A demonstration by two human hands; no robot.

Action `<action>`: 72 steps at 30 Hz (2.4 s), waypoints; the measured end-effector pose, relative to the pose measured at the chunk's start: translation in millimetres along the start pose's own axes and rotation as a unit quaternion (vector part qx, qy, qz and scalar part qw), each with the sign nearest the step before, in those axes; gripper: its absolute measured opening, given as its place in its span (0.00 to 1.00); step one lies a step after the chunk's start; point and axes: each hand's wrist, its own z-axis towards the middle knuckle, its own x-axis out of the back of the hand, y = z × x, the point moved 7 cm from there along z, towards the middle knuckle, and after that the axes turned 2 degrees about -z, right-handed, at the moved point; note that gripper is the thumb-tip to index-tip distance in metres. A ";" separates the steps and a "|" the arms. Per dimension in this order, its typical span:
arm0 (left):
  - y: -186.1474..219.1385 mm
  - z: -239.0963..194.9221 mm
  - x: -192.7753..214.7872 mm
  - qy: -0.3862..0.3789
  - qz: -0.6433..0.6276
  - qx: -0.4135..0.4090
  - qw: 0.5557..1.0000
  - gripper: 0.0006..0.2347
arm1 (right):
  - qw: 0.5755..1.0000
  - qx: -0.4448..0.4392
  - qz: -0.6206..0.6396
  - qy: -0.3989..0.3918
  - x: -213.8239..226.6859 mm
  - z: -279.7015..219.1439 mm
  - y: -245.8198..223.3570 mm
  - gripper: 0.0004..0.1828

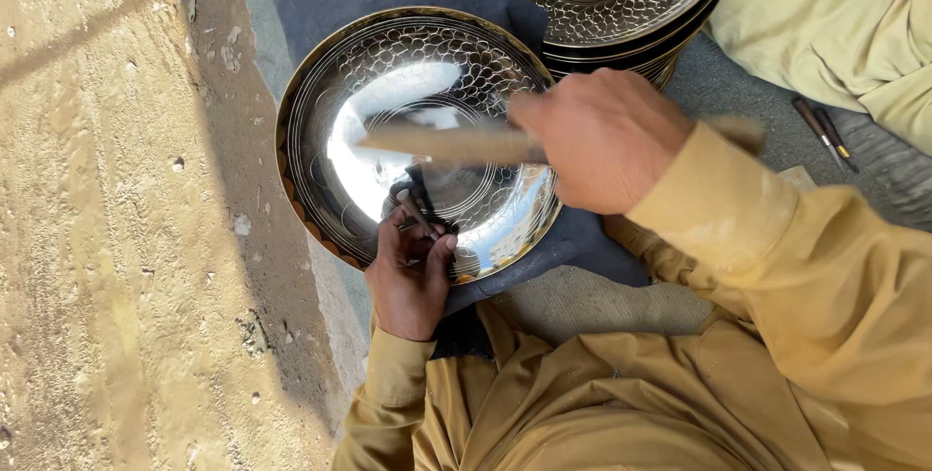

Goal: The person sits on the floor and uses a wooden mallet to hammer a small metal punch against a metal plate, creating a textured pattern. The person repeatedly strikes the plate with the mallet while holding the punch in place.

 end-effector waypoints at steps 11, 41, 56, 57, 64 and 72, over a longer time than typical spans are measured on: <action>18.2 23.3 -8.5 -0.151 -0.061 -0.042 0.986 0.24 | 0.992 -0.081 0.085 0.047 -32.2 -51.2 29.6 0.29; 12.2 -2.5 -7.6 0.036 -0.031 0.013 0.999 0.18 | 0.994 0.044 -0.086 -0.055 -6.7 25.4 -23.6 0.16; 16.4 -1.0 -12.4 0.039 -0.028 0.012 0.999 0.19 | 0.984 0.082 -0.153 0.025 29.1 20.3 -42.0 0.11; 18.8 1.1 -12.4 0.032 -0.027 0.002 0.999 0.18 | 0.981 0.118 -0.115 0.105 38.9 13.9 -41.0 0.13; 24.5 20.9 -30.0 -0.138 -0.049 0.023 0.989 0.20 | 0.992 -0.099 -0.002 -0.082 -27.9 -34.0 35.4 0.25; 48.7 35.4 -42.0 -0.366 0.030 -0.125 0.922 0.19 | 0.976 -0.135 0.163 0.054 -83.9 -112.1 46.9 0.22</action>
